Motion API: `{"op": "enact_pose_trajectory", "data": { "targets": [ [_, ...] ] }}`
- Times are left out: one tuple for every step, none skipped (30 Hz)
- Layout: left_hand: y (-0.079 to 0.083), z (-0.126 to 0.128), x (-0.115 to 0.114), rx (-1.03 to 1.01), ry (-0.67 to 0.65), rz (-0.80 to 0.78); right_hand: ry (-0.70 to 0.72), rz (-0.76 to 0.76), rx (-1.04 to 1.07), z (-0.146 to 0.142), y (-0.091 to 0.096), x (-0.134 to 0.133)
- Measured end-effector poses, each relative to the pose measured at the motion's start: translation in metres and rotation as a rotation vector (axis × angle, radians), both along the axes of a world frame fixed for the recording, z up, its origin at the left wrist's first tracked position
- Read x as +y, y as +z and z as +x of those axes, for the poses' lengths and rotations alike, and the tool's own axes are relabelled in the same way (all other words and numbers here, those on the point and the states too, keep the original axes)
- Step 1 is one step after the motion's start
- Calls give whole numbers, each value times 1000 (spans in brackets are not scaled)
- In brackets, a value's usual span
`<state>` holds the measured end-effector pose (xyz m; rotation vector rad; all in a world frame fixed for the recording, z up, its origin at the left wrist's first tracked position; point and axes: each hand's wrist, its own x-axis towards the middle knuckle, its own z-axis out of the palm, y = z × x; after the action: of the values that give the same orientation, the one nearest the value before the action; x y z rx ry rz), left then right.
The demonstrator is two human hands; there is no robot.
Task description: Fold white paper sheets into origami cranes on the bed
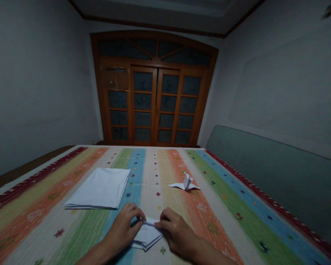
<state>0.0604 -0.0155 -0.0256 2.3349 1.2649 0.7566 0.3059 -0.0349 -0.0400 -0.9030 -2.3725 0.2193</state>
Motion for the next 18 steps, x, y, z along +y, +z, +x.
{"op": "enact_pose_trajectory", "data": {
  "targets": [
    [-1, 0, -1, 12, -11, 25, 1, 2, -7, 0, 0, -1],
    [-2, 0, -2, 25, -28, 55, 1, 1, -12, 0, 0, -1],
    [-4, 0, -3, 39, -49, 90, 0, -2, -17, 0, 1, -2],
    [-5, -1, -3, 54, -70, 125, 1, -5, -25, 0, 1, -3],
    [-6, -1, -4, 69, -89, 160, 3, -6, -34, 0, 1, -3],
    [-7, -2, -4, 82, -104, 192, 7, -4, -45, 0, 1, -3],
    [-8, -2, -4, 93, -118, 219, 11, -2, -56, 0, 2, -3],
    [-8, -3, -4, 100, -131, 243, 15, 2, -66, 0, 2, -3],
    [-9, -3, -4, 102, -142, 263, 18, 8, -72, 0, 2, -3],
    [-9, -3, -4, 101, -155, 277, 22, 15, -76, 1, 2, -2],
    [-9, -3, -5, 99, -169, 286, 27, 25, -77, 1, 1, -2],
    [-8, -3, -6, 96, -180, 290, 34, 34, -79, 1, 1, -1],
    [-8, -3, -7, 94, -189, 291, 42, 43, -82, 1, 0, -1],
    [-6, -3, -8, 93, -196, 290, 51, 51, -89, 1, -1, -1],
    [-5, -3, -9, 93, -202, 289, 57, 58, -102, 1, -1, -1],
    [-4, -3, -10, 92, -210, 291, 57, 64, -120, 0, -1, -1],
    [-2, -4, -10, 93, -220, 293, 51, 70, -145, 0, -1, -1],
    [-1, -5, -11, 91, -227, 295, 42, 77, -173, 0, -1, -1]
  ]
}}
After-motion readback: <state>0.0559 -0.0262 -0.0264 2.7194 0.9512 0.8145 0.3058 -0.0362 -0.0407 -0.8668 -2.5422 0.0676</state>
